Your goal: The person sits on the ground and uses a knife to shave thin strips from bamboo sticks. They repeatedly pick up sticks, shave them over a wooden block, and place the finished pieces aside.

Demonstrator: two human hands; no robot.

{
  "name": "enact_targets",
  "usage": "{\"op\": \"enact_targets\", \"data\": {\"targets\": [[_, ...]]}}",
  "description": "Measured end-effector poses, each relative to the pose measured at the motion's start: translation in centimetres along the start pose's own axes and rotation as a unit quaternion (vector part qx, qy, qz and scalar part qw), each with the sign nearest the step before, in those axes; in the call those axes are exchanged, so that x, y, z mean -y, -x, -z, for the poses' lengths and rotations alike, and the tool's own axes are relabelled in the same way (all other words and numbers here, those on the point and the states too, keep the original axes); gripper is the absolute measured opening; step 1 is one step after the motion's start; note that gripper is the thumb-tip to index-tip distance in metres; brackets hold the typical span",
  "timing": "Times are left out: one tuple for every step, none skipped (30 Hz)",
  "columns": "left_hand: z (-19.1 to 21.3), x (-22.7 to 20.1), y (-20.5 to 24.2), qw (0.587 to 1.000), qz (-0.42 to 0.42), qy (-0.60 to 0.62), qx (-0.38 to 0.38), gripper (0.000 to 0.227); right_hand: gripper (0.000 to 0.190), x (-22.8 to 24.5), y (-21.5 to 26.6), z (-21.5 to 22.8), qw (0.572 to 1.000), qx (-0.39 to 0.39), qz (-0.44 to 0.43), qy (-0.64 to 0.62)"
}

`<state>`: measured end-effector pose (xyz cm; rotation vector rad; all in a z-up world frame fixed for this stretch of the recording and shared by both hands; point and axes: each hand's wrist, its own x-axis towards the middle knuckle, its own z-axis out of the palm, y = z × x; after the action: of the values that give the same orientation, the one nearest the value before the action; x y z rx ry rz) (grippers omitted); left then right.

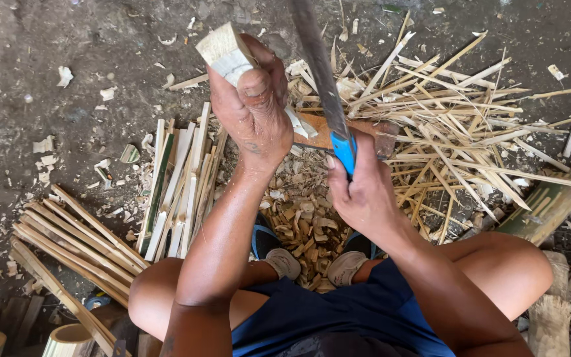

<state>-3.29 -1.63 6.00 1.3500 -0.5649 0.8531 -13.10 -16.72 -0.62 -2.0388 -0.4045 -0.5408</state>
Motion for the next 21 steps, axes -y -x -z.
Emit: {"op": "enact_targets", "data": {"targets": [[-0.3, -0.2, 0.0, 1.0, -0.006, -0.016, -0.011, 0.059, 0.033, -0.6, -0.2, -0.4, 0.991, 0.085, -0.102, 0.015], [-0.8, -0.4, 0.1, 0.998, -0.022, -0.047, -0.028, 0.06, 0.036, -1.4, -0.6, -1.0, 0.964, 0.17, -0.201, 0.028], [-1.0, -0.8, -0.1, 0.995, -0.044, -0.077, -0.045, 0.06, 0.041, -2.2, -1.2, -1.7, 0.922, 0.249, -0.293, 0.041], [-1.0, -1.2, -0.1, 0.998, -0.025, -0.036, -0.033, 0.06, 0.036, -2.8, -1.4, -2.0, 0.904, 0.278, -0.318, 0.069], [-1.3, -1.2, -0.9, 1.0, -0.015, 0.009, -0.014, 0.059, 0.036, -3.6, -2.6, -2.1, 0.888, 0.296, -0.34, 0.095], [-1.3, -0.9, -1.8, 0.999, -0.005, 0.054, 0.006, 0.06, 0.039, -4.2, -3.2, -2.2, 0.912, 0.257, -0.306, 0.091], [-0.8, -1.1, -1.0, 0.999, -0.004, 0.049, 0.009, 0.058, 0.043, -4.1, -1.5, -1.9, 0.926, 0.241, -0.276, 0.092], [-0.2, -1.0, -0.2, 0.999, -0.002, 0.044, 0.012, 0.056, 0.046, -4.0, 0.3, -1.4, 0.939, 0.224, -0.245, 0.092], [0.0, -0.5, -0.1, 0.999, 0.0, 0.052, 0.015, 0.055, 0.036, -3.9, 1.2, -1.2, 0.948, 0.208, -0.231, 0.069], [0.0, 0.1, -0.2, 0.998, 0.003, 0.06, 0.017, 0.054, 0.026, -3.9, 1.7, -1.0, 0.956, 0.191, -0.218, 0.045], [-0.1, 0.3, 0.1, 0.997, 0.008, 0.078, 0.007, 0.053, 0.025, -3.6, 2.4, -0.8, 0.978, 0.14, -0.15, 0.029], [-0.3, 0.6, 0.2, 0.997, 0.007, 0.081, 0.002, 0.053, 0.024, -3.2, 2.7, -0.9, 0.993, 0.089, -0.08, 0.012], [-0.6, 0.9, 0.1, 0.996, 0.0, 0.085, -0.006, 0.053, 0.024, -3.1, 2.3, -1.0, 0.999, 0.037, -0.004, -0.002], [-0.8, 1.1, -0.2, 0.997, -0.013, 0.073, -0.01, 0.052, 0.021, -3.0, 1.5, -1.3, 0.999, 0.044, -0.013, 0.006], [-0.9, 1.1, -0.2, 0.998, -0.024, 0.058, -0.016, 0.052, 0.019, -3.0, 0.8, -1.8, 0.998, 0.055, -0.025, 0.012], [-0.8, 1.0, -0.1, 0.999, -0.021, 0.039, -0.01, 0.052, 0.017, -2.9, 0.1, -2.2, 0.997, 0.066, -0.037, 0.019], [-0.8, 0.9, -0.3, 1.0, -0.021, 0.021, -0.004, 0.053, 0.018, -2.9, -0.7, -2.5, 0.988, 0.115, -0.095, 0.033], [-0.7, 0.7, -0.4, 1.0, -0.021, 0.009, -0.003, 0.053, 0.02, -2.8, -1.1, -2.4, 0.973, 0.164, -0.153, 0.047], [-0.7, 0.4, -0.6, 1.0, -0.023, -0.002, -0.001, 0.054, 0.022, -2.6, -1.3, -2.3, 0.954, 0.209, -0.207, 0.062], [-0.5, 0.2, -0.8, 1.0, -0.025, -0.007, -0.003, 0.054, 0.022, -2.3, -1.3, -1.9, 0.961, 0.197, -0.185, 0.055], [-0.6, 0.4, -1.1, 1.0, -0.028, -0.007, -0.004, 0.054, 0.023, -2.2, -1.1, -1.6, 0.968, 0.183, -0.167, 0.047]]}}
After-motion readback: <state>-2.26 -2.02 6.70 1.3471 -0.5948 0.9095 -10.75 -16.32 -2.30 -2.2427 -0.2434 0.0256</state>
